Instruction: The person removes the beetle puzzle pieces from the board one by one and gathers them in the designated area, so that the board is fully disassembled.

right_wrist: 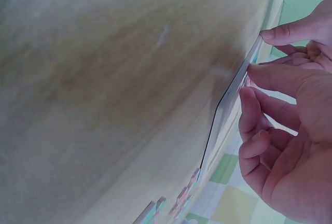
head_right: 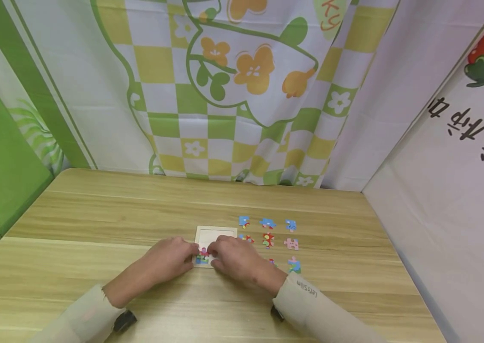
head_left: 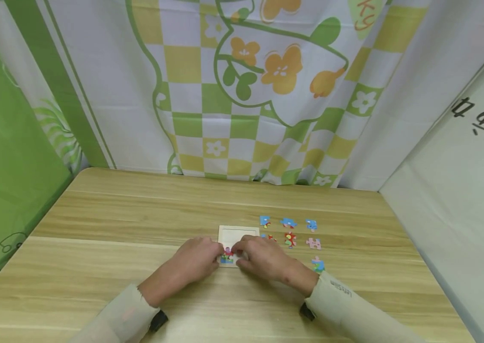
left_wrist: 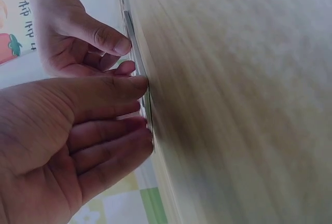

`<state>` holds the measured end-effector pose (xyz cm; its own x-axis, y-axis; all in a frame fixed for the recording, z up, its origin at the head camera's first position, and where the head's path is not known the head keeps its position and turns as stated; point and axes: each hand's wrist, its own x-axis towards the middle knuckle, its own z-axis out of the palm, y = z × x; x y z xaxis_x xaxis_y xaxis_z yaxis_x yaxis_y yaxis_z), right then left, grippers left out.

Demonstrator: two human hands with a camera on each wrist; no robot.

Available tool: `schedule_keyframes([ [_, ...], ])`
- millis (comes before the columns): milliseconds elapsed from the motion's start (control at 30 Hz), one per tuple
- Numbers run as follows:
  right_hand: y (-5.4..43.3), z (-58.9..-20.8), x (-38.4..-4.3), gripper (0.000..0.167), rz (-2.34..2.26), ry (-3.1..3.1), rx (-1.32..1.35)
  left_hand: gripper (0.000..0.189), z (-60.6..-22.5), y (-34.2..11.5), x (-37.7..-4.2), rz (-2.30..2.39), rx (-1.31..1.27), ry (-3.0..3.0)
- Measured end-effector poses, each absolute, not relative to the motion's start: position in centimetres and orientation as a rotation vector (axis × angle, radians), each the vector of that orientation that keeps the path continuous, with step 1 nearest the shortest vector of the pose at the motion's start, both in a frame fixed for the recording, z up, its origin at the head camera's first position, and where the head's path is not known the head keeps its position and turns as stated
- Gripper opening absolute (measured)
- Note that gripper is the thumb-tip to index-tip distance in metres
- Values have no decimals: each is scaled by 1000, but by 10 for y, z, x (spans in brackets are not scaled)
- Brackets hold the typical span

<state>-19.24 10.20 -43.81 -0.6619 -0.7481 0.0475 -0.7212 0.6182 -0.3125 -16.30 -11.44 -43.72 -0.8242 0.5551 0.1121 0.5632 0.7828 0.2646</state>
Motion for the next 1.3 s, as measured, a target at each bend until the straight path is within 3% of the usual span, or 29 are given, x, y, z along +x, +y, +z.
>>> schedule_keyframes([
  [200, 99, -439, -190, 20, -494, 2793, -1177, 23, -438, -119, -164, -417, -886, -2956],
  [433, 97, -438, -188, 19, -578, 2804, -1094, 15, -440, -120, -165, -422, -900, -2964],
  [633, 96, -434, -188, 2, -738, 2763, -1071, 15, -438, -119, -165, -449, -892, -2964],
  [1300, 113, -421, -195, 12, -837, 2735, -1072, 21, -437, -117, -165, -535, -870, -2971],
])
